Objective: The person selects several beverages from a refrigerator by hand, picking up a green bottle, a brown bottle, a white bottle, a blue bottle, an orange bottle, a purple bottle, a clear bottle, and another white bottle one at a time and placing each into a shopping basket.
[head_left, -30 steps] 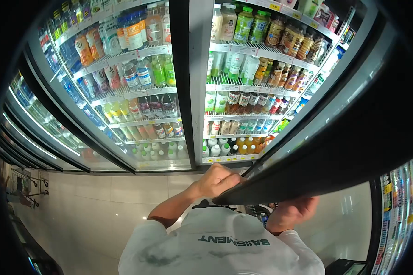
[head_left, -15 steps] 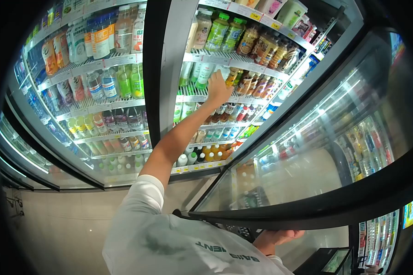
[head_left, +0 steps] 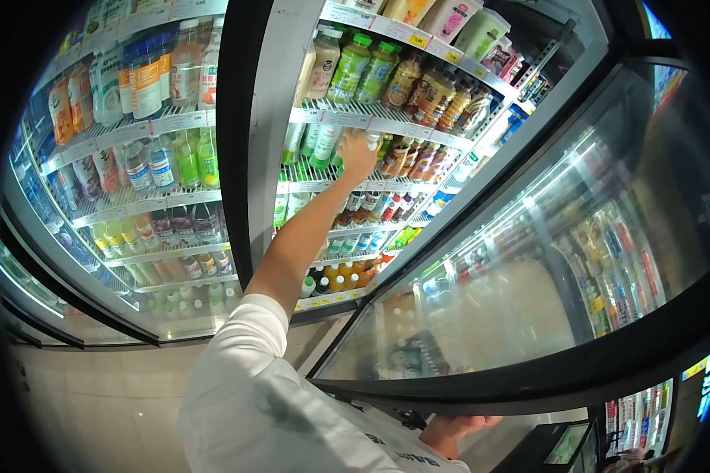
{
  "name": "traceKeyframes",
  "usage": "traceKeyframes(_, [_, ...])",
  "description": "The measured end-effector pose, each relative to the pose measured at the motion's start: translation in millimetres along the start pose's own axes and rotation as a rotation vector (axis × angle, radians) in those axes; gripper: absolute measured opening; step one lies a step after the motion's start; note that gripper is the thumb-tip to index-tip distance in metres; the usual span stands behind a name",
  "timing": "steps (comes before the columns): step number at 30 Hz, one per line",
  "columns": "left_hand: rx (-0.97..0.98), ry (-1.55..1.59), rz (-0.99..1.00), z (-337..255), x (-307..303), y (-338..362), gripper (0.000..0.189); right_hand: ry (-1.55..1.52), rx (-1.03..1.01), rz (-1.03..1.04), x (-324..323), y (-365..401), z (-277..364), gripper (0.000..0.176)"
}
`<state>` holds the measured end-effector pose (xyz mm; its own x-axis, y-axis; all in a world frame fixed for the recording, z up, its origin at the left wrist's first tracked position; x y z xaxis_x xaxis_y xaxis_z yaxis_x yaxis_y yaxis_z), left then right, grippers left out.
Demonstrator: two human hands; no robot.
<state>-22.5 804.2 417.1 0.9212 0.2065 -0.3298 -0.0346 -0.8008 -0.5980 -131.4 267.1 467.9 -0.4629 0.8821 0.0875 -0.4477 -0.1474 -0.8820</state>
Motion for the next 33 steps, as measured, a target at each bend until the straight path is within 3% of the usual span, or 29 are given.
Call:
traceKeyframes(1, [0.002, 0.2, 0.163, 5, 13, 1, 0.05, 0.005, 0.023, 0.02, 6, -3, 1, 0.068])
traceKeyframes(2, [0.0, 0.19, 0.164, 9, 10, 6, 0.05, 0.01, 0.048, 0.043, 10, -3, 1, 0.068])
traceKeyframes(4, [0.319, 0.292, 0.017, -21, -34, 32, 0.052, 0.115, 0.056, 0.031, 2, 4, -1, 0.068])
traceKeyframes(7, [0.316, 0.412, 0.022, -48, -128, 62, 0.057, 0.165, 0.076, 0.04, 21, -3, 4, 0.07])
traceKeyframes(12, [0.128, 0.544, 0.087, -23, -270, 140, 0.054, 0.102, 0.034, 0.076, 53, 10, -14, 0.072])
traceKeyframes(13, [-0.023, 0.593, 0.12, -2, -281, 159, 0.054, 0.047, 0.067, 0.141, 64, 15, -23, 0.075])
traceKeyframes(14, [-0.097, 0.601, 0.174, 17, -294, 179, 0.051, 0.098, -0.036, 0.129, 76, 17, -21, 0.067])
traceKeyframes(16, [-0.256, 0.503, 0.265, 54, -312, 216, 0.051, 0.094, -0.069, 0.25, 109, 17, -21, 0.033])
traceKeyframes(19, [-0.427, 0.371, 0.211, 117, -343, 280, 0.054, 0.057, 0.04, 0.509, 159, 29, -33, 0.016])
traceKeyframes(22, [-0.437, 0.163, 0.181, 156, -382, 332, 0.052, 0.002, 0.292, 0.663, 198, 60, -65, 0.027])
traceKeyframes(24, [-0.622, 0.078, 0.069, 187, -409, 363, 0.054, -0.131, 0.45, 0.672, 216, 84, -93, 0.042])
traceKeyframes(31, [-0.701, 0.06, -0.014, 174, -446, 374, 0.053, -0.23, 0.391, 0.765, 286, 67, -122, 0.054])
traceKeyframes(33, [-0.636, 0.052, -0.028, 160, -441, 371, 0.053, -0.177, 0.217, 0.753, 291, 58, -114, 0.049])
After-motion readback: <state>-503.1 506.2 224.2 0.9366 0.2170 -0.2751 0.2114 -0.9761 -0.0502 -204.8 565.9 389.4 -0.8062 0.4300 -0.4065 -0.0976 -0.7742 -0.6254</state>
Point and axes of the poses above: each hand's wrist, its own y-axis away from the middle knuckle, its own x-axis out of the palm, z = x × y, the point moved 9 cm from there along -y, towards the middle knuckle, and after that the axes turned 3 degrees about -x, right-handed, at the moved point
